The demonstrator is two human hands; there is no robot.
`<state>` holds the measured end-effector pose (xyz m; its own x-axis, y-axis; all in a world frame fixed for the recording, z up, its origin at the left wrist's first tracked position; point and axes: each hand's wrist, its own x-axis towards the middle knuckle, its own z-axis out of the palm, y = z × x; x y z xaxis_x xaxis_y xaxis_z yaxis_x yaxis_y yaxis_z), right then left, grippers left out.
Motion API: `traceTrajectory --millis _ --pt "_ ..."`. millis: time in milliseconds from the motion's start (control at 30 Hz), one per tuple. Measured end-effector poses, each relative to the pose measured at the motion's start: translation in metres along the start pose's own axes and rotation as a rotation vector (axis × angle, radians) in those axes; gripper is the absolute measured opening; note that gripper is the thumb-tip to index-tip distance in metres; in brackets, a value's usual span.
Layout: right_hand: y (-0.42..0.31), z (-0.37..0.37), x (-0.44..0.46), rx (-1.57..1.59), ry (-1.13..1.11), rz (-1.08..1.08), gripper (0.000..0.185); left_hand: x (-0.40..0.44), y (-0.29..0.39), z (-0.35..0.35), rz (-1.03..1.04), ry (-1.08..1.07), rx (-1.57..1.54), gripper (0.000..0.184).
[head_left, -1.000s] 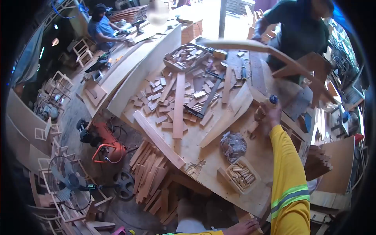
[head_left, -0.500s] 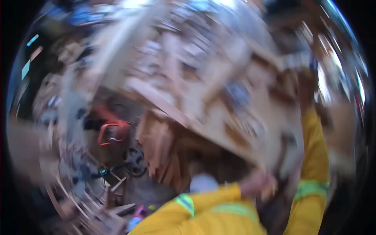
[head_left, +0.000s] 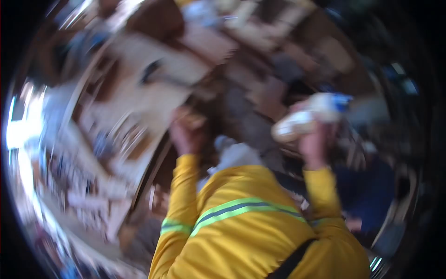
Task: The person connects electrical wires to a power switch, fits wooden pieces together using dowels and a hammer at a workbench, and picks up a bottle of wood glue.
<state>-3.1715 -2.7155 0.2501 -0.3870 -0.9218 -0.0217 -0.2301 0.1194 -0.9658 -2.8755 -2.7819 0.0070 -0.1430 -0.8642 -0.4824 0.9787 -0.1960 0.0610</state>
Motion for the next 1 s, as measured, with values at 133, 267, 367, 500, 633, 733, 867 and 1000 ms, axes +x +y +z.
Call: traceTrajectory --millis 133,267,367,500,633,733,867,1000 --pt "0.052 -0.003 -0.057 0.15 0.102 0.295 0.043 0.042 0.022 -0.102 0.4 0.009 0.429 0.036" --pt "0.092 0.006 -0.054 0.563 0.198 0.151 0.046 0.025 0.007 -0.056 0.581 -0.029 1.06 0.069" --pt "0.102 0.001 -0.044 0.294 0.141 -0.007 0.044 0.033 0.031 -0.074 0.918 -0.043 1.647 0.072" --pt "0.107 -0.031 0.003 0.422 -0.27 0.179 0.048 0.005 0.015 -0.03 1.144 0.086 2.337 0.051" --pt "0.127 -0.056 0.039 0.535 -0.461 -0.008 0.056 0.034 0.042 -0.063 1.017 0.138 2.421 0.054" --pt "0.113 -0.091 0.07 0.515 -0.708 0.053 0.063 0.037 0.088 -0.103 0.9 0.181 2.198 0.062" --pt "0.155 -0.117 0.096 0.551 -0.791 0.127 0.067 0.047 0.07 -0.102 0.612 0.151 1.732 0.06" --pt "0.159 -0.159 0.114 0.431 -0.86 0.212 0.074 0.008 0.053 -0.082 0.878 0.103 1.931 0.057"
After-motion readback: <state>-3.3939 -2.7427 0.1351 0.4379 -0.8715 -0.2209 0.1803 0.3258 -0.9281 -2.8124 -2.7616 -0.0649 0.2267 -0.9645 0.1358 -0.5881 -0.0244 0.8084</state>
